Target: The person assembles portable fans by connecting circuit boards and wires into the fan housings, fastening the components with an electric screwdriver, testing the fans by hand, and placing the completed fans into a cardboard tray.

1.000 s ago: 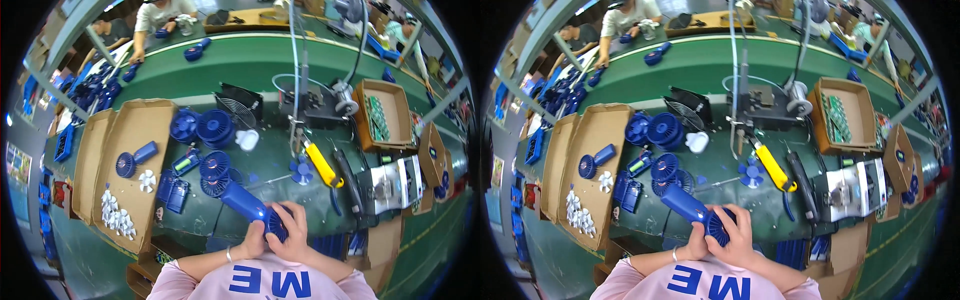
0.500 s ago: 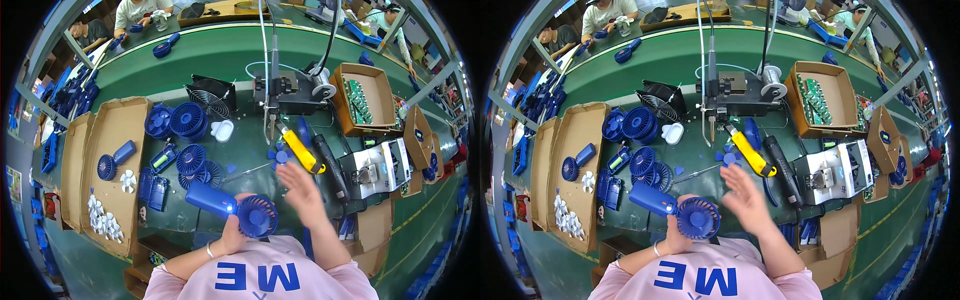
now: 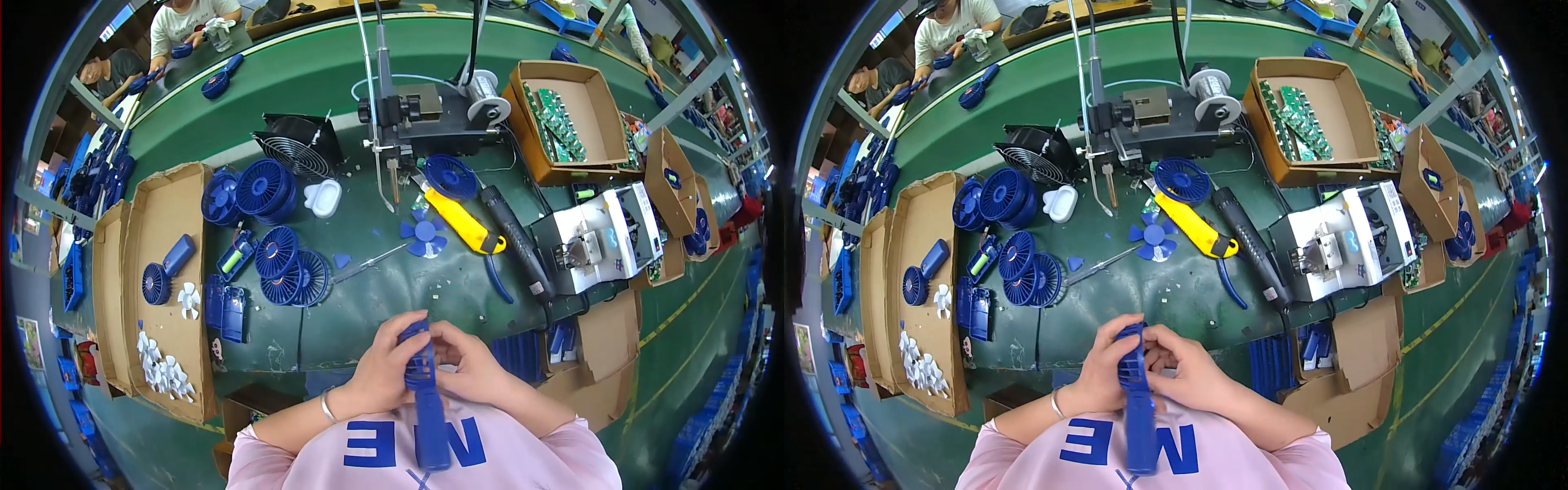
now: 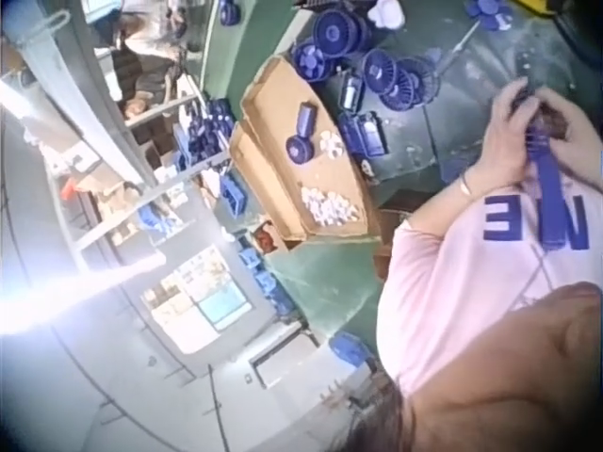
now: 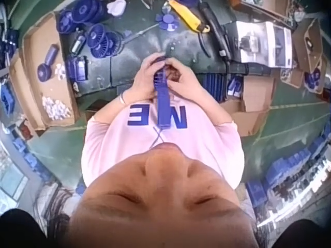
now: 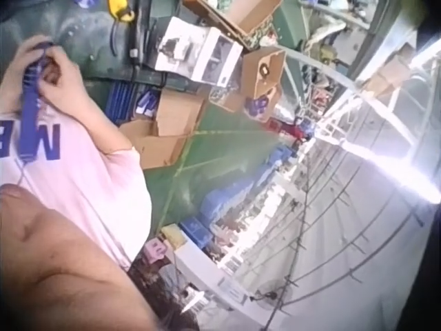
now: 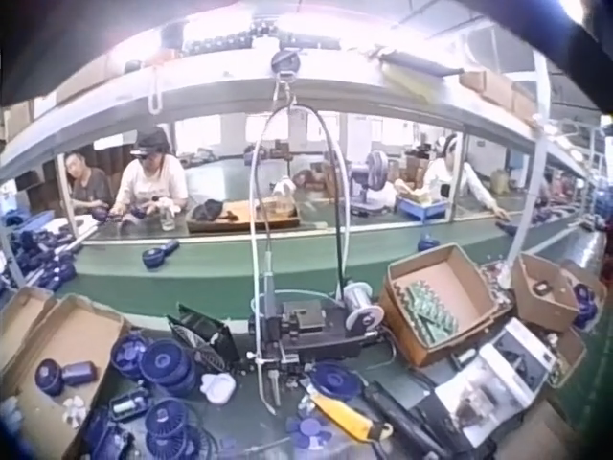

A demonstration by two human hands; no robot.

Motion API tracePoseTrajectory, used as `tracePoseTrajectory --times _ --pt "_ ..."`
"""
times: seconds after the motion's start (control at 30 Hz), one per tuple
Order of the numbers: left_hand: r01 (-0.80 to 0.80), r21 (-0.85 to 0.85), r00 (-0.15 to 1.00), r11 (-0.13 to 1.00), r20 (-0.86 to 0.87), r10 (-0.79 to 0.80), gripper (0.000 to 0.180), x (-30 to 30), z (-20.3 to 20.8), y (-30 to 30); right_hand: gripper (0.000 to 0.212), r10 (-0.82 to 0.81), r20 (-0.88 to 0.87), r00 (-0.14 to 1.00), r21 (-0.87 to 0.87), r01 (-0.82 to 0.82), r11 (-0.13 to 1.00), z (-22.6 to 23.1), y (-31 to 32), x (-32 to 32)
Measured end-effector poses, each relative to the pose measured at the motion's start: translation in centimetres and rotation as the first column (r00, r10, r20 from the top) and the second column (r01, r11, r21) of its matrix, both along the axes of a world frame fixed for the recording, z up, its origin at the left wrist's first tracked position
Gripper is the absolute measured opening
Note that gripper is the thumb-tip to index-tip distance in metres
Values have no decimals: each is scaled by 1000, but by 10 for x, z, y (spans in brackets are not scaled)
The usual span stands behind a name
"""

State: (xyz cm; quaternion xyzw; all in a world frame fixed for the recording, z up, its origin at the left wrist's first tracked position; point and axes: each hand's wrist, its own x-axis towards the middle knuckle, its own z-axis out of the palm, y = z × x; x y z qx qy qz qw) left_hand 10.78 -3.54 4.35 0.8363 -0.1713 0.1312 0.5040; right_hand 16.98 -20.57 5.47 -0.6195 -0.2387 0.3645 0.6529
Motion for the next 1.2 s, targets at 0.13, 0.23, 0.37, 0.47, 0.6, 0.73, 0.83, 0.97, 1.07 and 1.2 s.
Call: tracePoseTrajectory --times 0.13,0.23,0.37,0.47,0.6,0.73,0.83,0.97,1.07,1.2 --pt "79 153 990 985 -130 -59 93 3 8 -1 46 -66 -437 897 26 86 996 2 -1 -5" --pt "104 162 974 981 -216 -67 86 4 19 -5 46 -87 -523 848 -16 92 996 4 -3 -3" --pt "166 154 941 974 -319 -110 82 8 39 14 35 225 -368 902 20 -234 972 -7 -30 27" --pt "-150 -503 910 852 -408 -81 90 -6 22 30 28 160 -516 841 76 -141 987 -2 -48 39" --pt "-331 -719 735 612 -603 -310 53 -12 10 21 27 -17 -686 727 37 59 998 -6 -19 61" --pt "-296 -817 559 495 -569 -604 60 -17 2 8 36 -288 -339 895 112 342 933 -3 5 84" --pt "-345 -880 504 326 -467 -726 74 -3 -1 -9 48 -381 156 911 145 361 921 1 19 105" --pt "-601 -796 350 72 -344 -871 83 13 -9 -20 51 -313 356 881 -62 356 932 -3 17 103" --pt "-643 -757 300 -112 -115 -947 96 10 -22 -19 40 -568 223 792 112 558 822 -4 0 84" --pt "-590 -807 185 -22 -108 -977 108 7 -20 -15 53 -398 -786 473 194 800 568 -22 -61 41"
